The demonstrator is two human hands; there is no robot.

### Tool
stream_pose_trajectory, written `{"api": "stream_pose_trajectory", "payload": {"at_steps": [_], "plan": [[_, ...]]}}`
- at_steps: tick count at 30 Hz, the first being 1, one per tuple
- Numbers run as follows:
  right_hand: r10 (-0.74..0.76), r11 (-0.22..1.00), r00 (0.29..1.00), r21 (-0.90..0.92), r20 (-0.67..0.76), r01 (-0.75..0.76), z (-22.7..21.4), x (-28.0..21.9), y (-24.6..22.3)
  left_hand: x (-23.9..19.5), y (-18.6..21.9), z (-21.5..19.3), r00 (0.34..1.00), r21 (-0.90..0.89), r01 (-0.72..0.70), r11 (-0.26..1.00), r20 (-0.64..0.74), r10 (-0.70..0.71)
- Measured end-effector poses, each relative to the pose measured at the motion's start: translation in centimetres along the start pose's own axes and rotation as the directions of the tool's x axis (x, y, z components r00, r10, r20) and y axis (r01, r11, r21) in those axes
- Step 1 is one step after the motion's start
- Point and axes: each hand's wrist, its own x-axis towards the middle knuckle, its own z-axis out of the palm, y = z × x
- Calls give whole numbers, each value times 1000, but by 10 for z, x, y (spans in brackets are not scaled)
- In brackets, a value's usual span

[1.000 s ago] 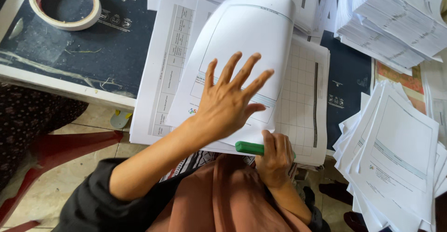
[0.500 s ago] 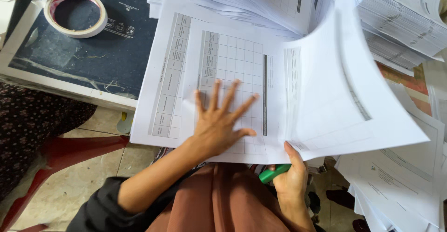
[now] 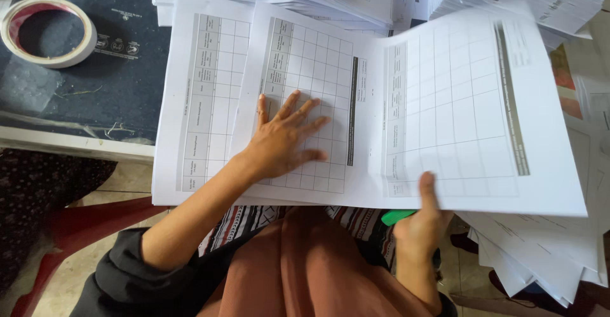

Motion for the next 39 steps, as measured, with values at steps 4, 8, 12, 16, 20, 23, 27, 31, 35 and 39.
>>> {"api": "stream_pose_trajectory", "payload": {"at_steps": [4,8,12,16,20,23,27,31,35,39], "plan": [[492,803,859,456,-143,-384,-38,38,55,-6,-1,12,995,273,-5,962,-91,31],[314,931,913,271,-261,-243,-59,49,70,-6,-2,12,994,287,-20,958,-98,50],[-481,851,862,-321,-160,415,-41,41,57,-5,-1,8,996,269,6,963,-85,18],[-807,416,563,-503,179,757,-2,13,41,-12,13,-32,990,-339,82,937,-77,-115],[-856,135,133,-32,499,990,48,-27,-21,-20,-2,-29,945,-803,-23,595,-211,-249],[-734,398,300,28,609,917,38,-29,-24,-41,-22,-35,846,-638,-104,763,-460,-270],[-671,461,441,-129,596,878,28,2,-12,-58,-23,-40,824,-611,-63,789,-478,-305],[-597,478,475,-189,647,858,41,11,2,-53,-63,-28,810,-308,-71,949,-572,-125],[-559,511,488,-185,671,839,53,3,4,-57,-81,-38,822,-290,-60,955,-557,-118],[-559,538,499,-168,662,826,60,-4,1,-58,-92,-43,825,-292,-28,956,-546,-142]]}}
